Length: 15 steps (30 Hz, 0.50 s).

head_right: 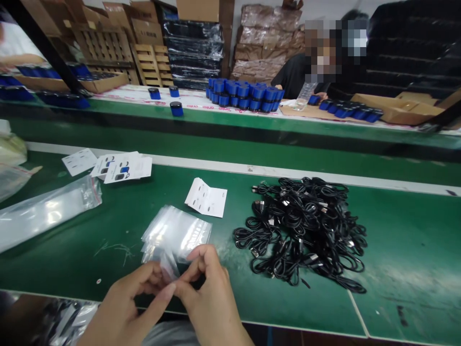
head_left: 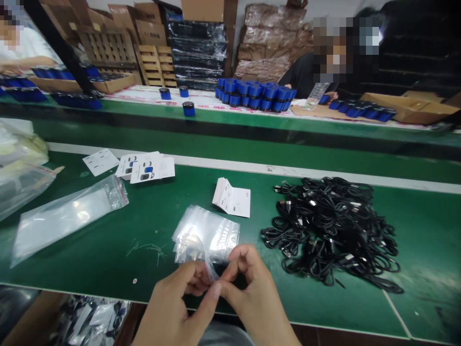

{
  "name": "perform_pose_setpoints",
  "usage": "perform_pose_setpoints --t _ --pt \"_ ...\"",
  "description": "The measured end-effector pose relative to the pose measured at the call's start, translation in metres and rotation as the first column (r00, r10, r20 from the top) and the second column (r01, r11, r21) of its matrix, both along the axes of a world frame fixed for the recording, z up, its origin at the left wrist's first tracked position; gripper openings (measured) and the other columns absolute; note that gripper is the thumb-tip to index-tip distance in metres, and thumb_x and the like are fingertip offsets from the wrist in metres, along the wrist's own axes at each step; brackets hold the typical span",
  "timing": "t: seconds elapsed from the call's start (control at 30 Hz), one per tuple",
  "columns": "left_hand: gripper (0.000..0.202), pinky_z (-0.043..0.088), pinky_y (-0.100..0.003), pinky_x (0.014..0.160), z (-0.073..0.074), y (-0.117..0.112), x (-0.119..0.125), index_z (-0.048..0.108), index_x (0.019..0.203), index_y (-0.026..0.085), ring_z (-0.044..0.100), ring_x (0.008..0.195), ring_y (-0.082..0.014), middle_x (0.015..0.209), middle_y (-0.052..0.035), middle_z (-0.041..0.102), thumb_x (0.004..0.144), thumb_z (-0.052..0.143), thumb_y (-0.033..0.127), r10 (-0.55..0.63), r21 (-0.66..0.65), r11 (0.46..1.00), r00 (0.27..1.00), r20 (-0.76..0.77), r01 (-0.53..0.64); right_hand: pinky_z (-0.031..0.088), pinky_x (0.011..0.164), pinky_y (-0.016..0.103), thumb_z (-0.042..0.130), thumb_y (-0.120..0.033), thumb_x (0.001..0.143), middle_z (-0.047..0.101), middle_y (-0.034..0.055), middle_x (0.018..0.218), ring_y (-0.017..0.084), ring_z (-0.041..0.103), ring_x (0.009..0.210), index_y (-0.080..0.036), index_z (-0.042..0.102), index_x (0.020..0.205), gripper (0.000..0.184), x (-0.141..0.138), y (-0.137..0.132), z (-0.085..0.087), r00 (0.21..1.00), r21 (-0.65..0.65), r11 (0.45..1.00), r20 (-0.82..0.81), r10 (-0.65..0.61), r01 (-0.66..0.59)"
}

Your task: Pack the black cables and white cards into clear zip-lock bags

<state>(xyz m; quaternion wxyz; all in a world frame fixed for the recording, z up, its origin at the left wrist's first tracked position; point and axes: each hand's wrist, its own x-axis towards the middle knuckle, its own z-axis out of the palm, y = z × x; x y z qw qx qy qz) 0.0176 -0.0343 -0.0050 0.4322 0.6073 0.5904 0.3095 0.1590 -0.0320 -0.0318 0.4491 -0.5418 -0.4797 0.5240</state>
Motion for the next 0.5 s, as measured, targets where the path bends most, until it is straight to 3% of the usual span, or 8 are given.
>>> perform_pose_setpoints --t 0.33,0.5 --pt "0.021 0.047 -0.019 0.051 -0.0035 0.0046 -0.0015 0.063 0.069 0.020 0.063 0.060 -0.0163 0.063 -0.0004 0.066 0.081 0.054 0.033 -0.058 -0.169 0.983 0.993 0.103 0.075 0.047 0.059 0.022 0.067 -0.006 0.064 0.058 -0.0078 0.061 0.013 0.058 0.057 -0.025 0.058 0.096 0.038 -0.0029 -0.0051 -0.0047 0.985 0.148 0.988 0.172 0.008 -0.034" --pt "0.020 0.050 -0.021 0.063 -0.0077 0.0070 -0.0037 0.066 0.074 0.018 0.061 0.067 -0.0147 0.068 0.0005 0.064 0.082 0.054 0.032 -0.020 -0.291 0.949 0.940 0.340 0.125 0.051 0.065 0.028 0.065 -0.005 0.067 0.063 -0.0033 0.068 0.016 0.060 0.062 -0.024 0.061 0.106 0.044 0.0012 -0.0062 -0.0065 0.943 0.252 0.955 0.325 0.071 -0.159"
